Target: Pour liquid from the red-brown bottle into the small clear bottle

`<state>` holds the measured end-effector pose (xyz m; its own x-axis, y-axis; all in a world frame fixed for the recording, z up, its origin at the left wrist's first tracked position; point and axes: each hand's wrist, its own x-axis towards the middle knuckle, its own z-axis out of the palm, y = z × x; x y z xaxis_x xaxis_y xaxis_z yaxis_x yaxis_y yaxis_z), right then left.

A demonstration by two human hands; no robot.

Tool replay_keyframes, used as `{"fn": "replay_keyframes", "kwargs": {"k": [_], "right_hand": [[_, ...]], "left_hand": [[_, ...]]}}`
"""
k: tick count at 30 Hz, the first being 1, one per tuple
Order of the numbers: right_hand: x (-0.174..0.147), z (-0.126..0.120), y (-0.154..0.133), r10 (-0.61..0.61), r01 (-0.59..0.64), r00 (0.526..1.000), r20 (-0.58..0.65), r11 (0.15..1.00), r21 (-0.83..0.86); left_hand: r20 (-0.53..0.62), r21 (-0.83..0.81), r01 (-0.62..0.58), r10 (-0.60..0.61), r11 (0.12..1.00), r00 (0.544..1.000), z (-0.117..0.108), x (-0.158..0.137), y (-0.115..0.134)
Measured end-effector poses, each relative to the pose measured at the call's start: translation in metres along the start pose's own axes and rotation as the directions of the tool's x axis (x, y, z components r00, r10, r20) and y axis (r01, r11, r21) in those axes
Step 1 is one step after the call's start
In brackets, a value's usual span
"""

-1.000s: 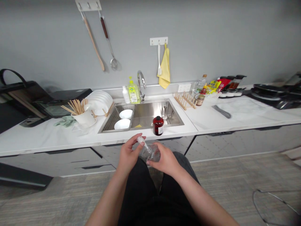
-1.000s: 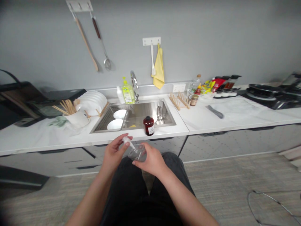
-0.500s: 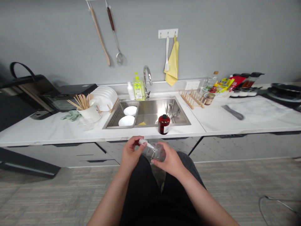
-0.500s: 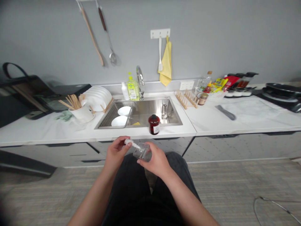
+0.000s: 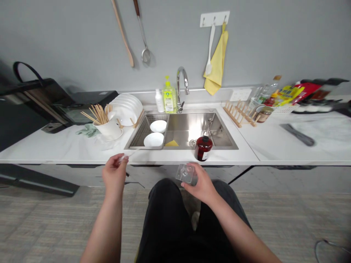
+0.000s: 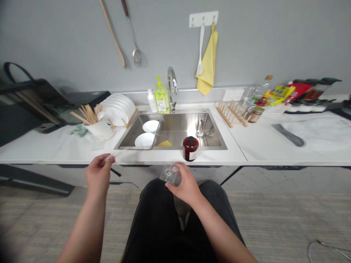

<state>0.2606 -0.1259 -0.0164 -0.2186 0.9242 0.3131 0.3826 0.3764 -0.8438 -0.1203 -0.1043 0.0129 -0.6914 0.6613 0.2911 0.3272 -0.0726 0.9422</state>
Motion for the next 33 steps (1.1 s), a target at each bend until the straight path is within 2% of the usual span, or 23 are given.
{"fn": "replay_keyframes", "kwargs": {"k": [2, 4, 7, 10, 15, 20, 25, 33], "right_hand": [[0.007, 0.004, 0.002, -0.02, 0.02, 1.0, -0.008, 1.0, -0.008], [0.013, 0.008, 0.006, -0.031, 0.031, 0.999, -0.024, 1.0, -0.006], [0.022, 0.012, 0.012, -0.002, 0.002, 0.998, -0.058, 1.0, 0.0], [0.034, 0.017, 0.015, 0.047, -0.048, 0.995, -0.09, 0.999, -0.008], [0.055, 0.025, 0.014, 0.043, -0.049, 0.992, -0.117, 0.998, -0.043], [0.073, 0.036, 0.016, 0.046, -0.053, 0.995, -0.084, 0.996, -0.078], [0.084, 0.048, 0.018, 0.038, -0.046, 0.998, -0.052, 0.986, -0.162], [0.089, 0.051, 0.029, 0.028, -0.035, 0.999, -0.041, 0.979, -0.201]], "left_hand": [[-0.055, 0.25, -0.055, 0.071, 0.967, 0.996, -0.01, 0.032, -0.019], [-0.07, 0.413, -0.089, 0.129, 0.906, 0.989, -0.015, 0.063, -0.035], [-0.059, 0.601, -0.134, 0.211, 0.788, 0.976, -0.011, 0.105, -0.051], [-0.002, 0.685, -0.177, 0.244, 0.707, 0.97, 0.003, 0.128, -0.06], [0.039, 0.71, -0.202, 0.249, 0.675, 0.968, 0.017, 0.131, -0.07], [0.081, 0.711, -0.241, 0.263, 0.661, 0.961, 0.016, 0.129, -0.075], [0.148, 0.694, -0.364, 0.372, 0.621, 0.916, 0.015, 0.132, -0.079], [0.168, 0.681, -0.38, 0.372, 0.626, 0.913, 0.015, 0.13, -0.076]]}}
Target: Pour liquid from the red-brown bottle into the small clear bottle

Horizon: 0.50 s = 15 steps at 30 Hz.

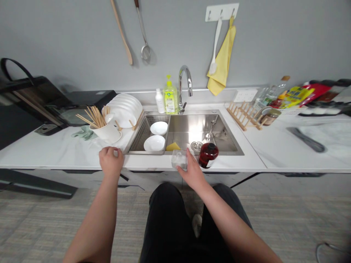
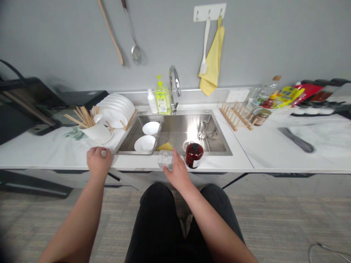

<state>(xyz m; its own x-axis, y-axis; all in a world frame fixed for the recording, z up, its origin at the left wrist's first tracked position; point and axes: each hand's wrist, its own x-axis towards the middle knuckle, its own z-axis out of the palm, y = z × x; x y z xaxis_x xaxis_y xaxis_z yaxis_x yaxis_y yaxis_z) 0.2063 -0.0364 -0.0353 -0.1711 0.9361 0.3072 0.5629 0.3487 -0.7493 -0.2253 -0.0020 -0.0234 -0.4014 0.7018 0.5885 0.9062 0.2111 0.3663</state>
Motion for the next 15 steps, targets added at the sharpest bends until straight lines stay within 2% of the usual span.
{"fn": "replay_keyframes", "kwargs": {"k": [4, 8, 10, 12, 15], "right_hand": [[0.002, 0.003, 0.002, -0.037, 0.036, 0.998, -0.045, 0.999, -0.003], [-0.013, 0.006, -0.004, -0.032, 0.031, 0.994, -0.1, 0.999, -0.016], [-0.033, 0.005, -0.007, -0.041, 0.039, 0.99, -0.137, 0.999, -0.014], [-0.058, -0.001, -0.008, -0.086, 0.086, 0.985, -0.152, 0.996, -0.002], [-0.087, -0.023, 0.0, -0.161, 0.169, 0.961, -0.223, 0.985, 0.017]], "left_hand": [[0.006, -0.026, -0.037, 0.038, 0.999, 0.999, -0.007, -0.001, 0.006], [0.07, -0.106, -0.152, 0.16, 0.983, 0.985, -0.022, -0.013, 0.027], [0.067, -0.189, -0.208, 0.224, 0.96, 0.972, -0.031, -0.029, 0.048], [0.0, -0.29, -0.248, 0.259, 0.924, 0.966, -0.04, -0.053, 0.073], [-0.068, -0.456, -0.271, 0.27, 0.848, 0.96, -0.053, -0.099, 0.111]]}}
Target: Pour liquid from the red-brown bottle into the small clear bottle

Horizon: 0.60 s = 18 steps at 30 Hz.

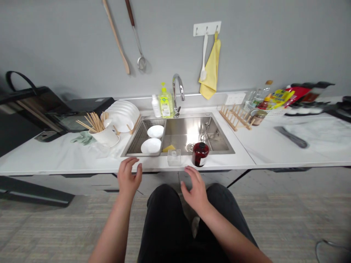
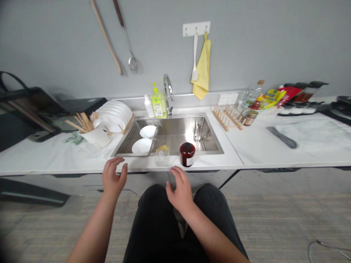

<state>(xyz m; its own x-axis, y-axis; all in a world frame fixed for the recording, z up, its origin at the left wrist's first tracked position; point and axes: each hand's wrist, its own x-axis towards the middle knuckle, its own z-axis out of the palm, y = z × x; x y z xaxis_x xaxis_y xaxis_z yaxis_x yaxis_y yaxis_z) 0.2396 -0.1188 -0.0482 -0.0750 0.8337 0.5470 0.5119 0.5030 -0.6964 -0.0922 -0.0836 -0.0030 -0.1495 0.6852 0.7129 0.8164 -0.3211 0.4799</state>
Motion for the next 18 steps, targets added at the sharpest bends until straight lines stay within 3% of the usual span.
{"fn": "replay_keyframes", "kwargs": {"k": [4, 6, 11, 13, 18], "right_hand": [[0.011, -0.043, 0.022, 0.053, -0.066, 0.953, -0.299, 0.997, -0.033], [0.031, -0.056, 0.036, 0.104, -0.116, 0.932, -0.349, 0.993, -0.015], [0.081, -0.056, 0.066, 0.237, -0.206, 0.963, -0.131, 0.955, 0.214], [0.091, -0.052, 0.072, 0.281, -0.265, 0.959, -0.039, 0.936, 0.233], [0.085, -0.06, 0.06, 0.343, -0.328, 0.939, -0.033, 0.919, 0.221]], "left_hand": [[0.033, -0.21, 0.001, 0.006, 0.978, 0.999, 0.014, -0.039, 0.052], [0.081, -0.276, -0.016, 0.039, 0.961, 0.996, 0.019, -0.049, 0.072], [0.258, -0.423, -0.031, 0.154, 0.905, 0.954, 0.017, -0.047, 0.116], [0.311, -0.465, -0.03, 0.195, 0.885, 0.93, 0.011, -0.047, 0.131], [0.38, -0.499, 0.021, 0.197, 0.866, 0.904, -0.004, -0.063, 0.152]]}}
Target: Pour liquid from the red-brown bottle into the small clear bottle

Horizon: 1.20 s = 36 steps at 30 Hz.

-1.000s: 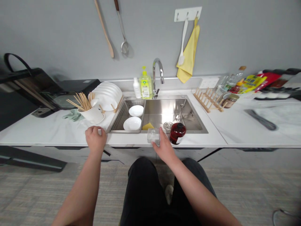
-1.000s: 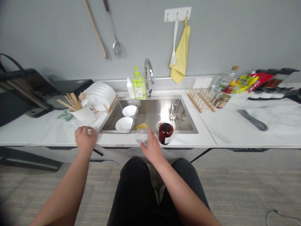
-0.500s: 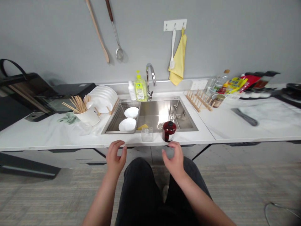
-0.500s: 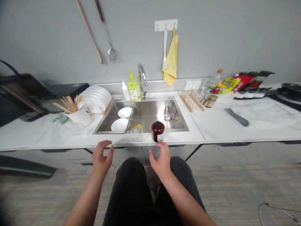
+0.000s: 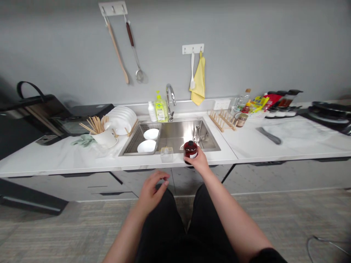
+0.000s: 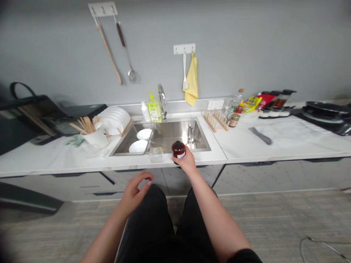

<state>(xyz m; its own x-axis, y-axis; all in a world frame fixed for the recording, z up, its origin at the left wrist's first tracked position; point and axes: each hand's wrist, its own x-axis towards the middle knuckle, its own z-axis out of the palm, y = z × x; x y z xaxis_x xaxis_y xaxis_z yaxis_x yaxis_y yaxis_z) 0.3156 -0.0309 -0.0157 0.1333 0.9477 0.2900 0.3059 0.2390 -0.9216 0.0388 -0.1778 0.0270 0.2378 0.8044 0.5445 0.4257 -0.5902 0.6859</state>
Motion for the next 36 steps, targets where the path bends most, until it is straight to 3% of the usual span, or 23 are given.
{"fn": "replay_keyframes", "kwargs": {"k": [3, 7, 13, 19, 23, 27, 31, 33, 36], "right_hand": [[-0.032, -0.012, -0.015, -0.052, 0.052, 0.999, -0.012, 0.997, 0.048], [-0.089, -0.028, -0.036, -0.108, 0.102, 0.993, 0.049, 0.99, 0.098], [-0.143, -0.056, -0.055, -0.152, 0.075, 0.958, 0.243, 0.951, 0.299], [-0.156, -0.081, -0.061, -0.238, 0.119, 0.895, 0.377, 0.942, 0.313], [-0.159, -0.081, -0.066, -0.258, 0.175, 0.901, 0.349, 0.952, 0.251], [-0.161, -0.072, -0.078, -0.304, 0.284, 0.911, 0.278, 0.952, 0.112], [-0.163, -0.064, -0.085, -0.303, 0.308, 0.921, 0.243, 0.951, 0.018], [-0.163, -0.063, -0.084, -0.296, 0.303, 0.926, 0.236, 0.953, 0.008], [-0.162, -0.064, -0.08, -0.296, 0.301, 0.924, 0.244, 0.953, 0.016]], "left_hand": [[0.008, -0.019, 0.039, -0.039, 0.999, 0.999, 0.006, -0.005, 0.011], [0.002, -0.05, 0.056, -0.056, 0.997, 0.998, 0.014, 0.011, 0.041], [0.208, -0.034, -0.02, 0.026, 0.999, 0.978, 0.026, 0.052, 0.099], [0.35, -0.104, -0.028, 0.063, 0.994, 0.934, 0.028, 0.066, 0.128], [0.394, -0.08, -0.043, 0.071, 0.996, 0.916, 0.025, 0.062, 0.13], [0.306, 0.11, 0.084, -0.114, 0.99, 0.945, 0.032, 0.054, 0.126], [0.168, 0.44, 0.105, -0.196, 0.892, 0.966, 0.035, 0.048, 0.126], [0.18, 0.49, 0.049, -0.156, 0.87, 0.971, 0.03, 0.048, 0.13], [0.354, 0.352, -0.137, 0.004, 0.926, 0.935, 0.023, 0.052, 0.132]]}}
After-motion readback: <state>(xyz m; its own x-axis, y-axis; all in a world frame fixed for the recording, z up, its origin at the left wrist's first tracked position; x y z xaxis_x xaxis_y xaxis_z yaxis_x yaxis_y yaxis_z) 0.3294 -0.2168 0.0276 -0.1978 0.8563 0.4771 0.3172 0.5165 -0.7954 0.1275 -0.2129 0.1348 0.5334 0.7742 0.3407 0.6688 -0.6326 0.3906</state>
